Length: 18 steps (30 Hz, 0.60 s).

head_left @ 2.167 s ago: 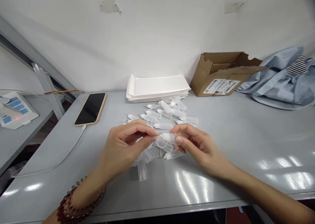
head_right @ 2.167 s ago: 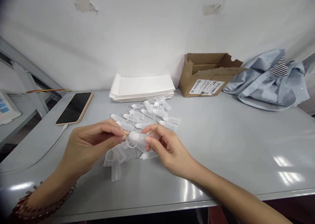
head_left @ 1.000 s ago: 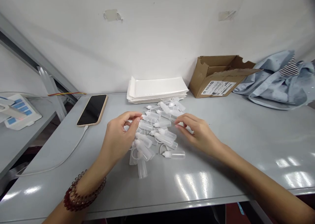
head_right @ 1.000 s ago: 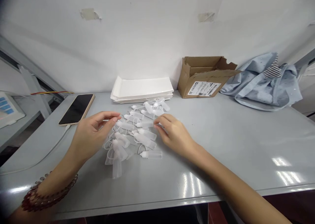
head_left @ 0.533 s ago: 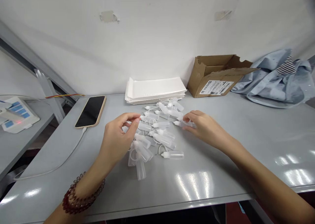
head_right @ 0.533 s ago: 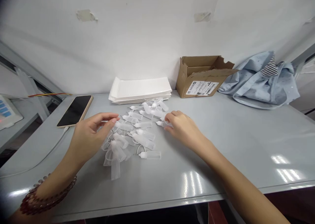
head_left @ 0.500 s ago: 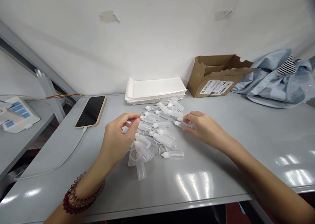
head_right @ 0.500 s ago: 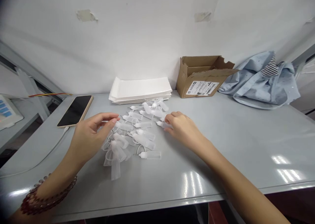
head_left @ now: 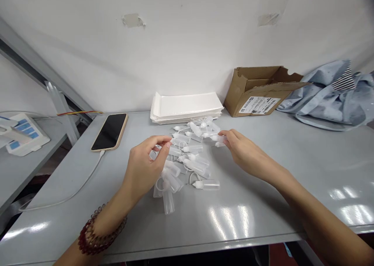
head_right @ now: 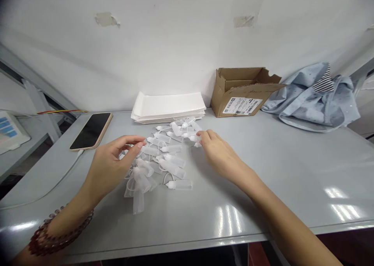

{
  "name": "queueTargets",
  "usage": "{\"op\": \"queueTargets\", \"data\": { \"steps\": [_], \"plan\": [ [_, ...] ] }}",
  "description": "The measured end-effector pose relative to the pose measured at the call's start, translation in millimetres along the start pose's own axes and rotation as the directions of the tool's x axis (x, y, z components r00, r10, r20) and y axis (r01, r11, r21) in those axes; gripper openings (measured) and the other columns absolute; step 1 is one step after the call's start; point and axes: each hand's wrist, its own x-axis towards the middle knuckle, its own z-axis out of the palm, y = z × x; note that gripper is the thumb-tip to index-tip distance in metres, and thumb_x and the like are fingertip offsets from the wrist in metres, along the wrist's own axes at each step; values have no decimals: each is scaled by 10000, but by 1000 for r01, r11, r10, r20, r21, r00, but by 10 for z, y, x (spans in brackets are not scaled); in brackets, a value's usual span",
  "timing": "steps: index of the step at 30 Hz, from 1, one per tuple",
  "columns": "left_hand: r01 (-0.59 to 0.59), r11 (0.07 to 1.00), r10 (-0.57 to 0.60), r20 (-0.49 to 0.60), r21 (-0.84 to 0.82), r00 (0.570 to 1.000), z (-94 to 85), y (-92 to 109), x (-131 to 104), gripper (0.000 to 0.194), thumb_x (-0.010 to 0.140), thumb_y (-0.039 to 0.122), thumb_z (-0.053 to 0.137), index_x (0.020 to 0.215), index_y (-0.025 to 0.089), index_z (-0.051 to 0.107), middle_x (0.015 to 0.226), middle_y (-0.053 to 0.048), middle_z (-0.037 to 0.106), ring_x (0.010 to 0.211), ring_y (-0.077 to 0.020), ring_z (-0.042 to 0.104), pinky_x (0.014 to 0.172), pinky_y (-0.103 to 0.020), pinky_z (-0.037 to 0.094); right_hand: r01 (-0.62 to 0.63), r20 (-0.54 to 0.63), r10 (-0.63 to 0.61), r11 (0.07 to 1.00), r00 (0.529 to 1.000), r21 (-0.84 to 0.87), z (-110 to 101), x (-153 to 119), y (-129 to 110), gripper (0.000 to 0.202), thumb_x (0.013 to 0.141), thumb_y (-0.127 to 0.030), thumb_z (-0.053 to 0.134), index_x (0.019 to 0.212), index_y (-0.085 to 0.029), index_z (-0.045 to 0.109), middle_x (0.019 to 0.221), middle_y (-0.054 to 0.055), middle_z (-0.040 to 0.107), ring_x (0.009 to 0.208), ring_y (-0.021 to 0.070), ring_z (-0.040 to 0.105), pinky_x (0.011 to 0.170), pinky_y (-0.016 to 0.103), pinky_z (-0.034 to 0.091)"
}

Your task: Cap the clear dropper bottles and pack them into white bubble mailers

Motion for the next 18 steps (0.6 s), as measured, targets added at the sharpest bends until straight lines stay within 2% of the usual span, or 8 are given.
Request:
{"op": "queueTargets", "data": {
  "steps": [3,7,9,12,15,16,18],
  "plan": [
    [-11,1000,12,-4,13,1000,3,10,-8,178,845,340,575,923,230,691,917,3,710,788,-160,580,525,-211,407,27,-4,-27,1000,1000,-12,64,15,5,269,944,-189,293,1150,-144,458,1169,170,544,1069,280,561,829,413,493],
    [-32,999,32,4,23,999,6,28,-8,176,853,331,567,918,223,688,913,-1,707,784,-158,576,493,-204,392,-8,-41,8,1000,999,6,124,58,-14,250,958,-262,295,1062,-129,479,1094,186,547,1023,301,558,803,451,500],
    [-45,999,45,2,28,999,9,31,-6,171,853,325,567,912,220,688,911,-2,706,779,-157,575,488,-204,388,-13,-97,13,1000,995,4,148,81,-10,251,954,-283,310,1013,-123,494,1071,199,539,1021,314,541,801,467,494],
    [-61,997,61,-2,37,998,11,29,-6,171,856,318,562,912,215,687,909,-6,706,771,-156,576,486,-208,386,2,-229,2,1000,973,20,149,96,-2,261,947,-315,328,958,-125,507,1187,240,461,1120,346,462,845,496,463],
    [-63,998,64,-13,27,998,9,39,-19,177,856,323,563,921,214,687,925,-13,705,790,-162,586,502,-212,406,93,-338,-20,975,941,201,71,68,-48,266,950,-366,345,958,-161,514,1279,199,406,1184,316,417,925,486,413],
    [-55,998,55,-4,9,998,8,50,-27,184,854,332,566,932,217,686,937,-16,705,805,-166,594,509,-213,418,131,-336,-21,942,942,309,32,46,-80,269,954,-384,346,964,-181,521,1237,164,449,1149,285,449,931,460,410],
    [-24,998,26,43,-64,999,3,82,-50,208,853,354,572,977,229,681,951,-18,705,835,-171,614,544,-216,457,175,-266,-27,815,964,552,-45,-8,-157,289,964,-418,334,953,-216,540,1070,93,538,994,223,521,891,398,428]
  ]
}}
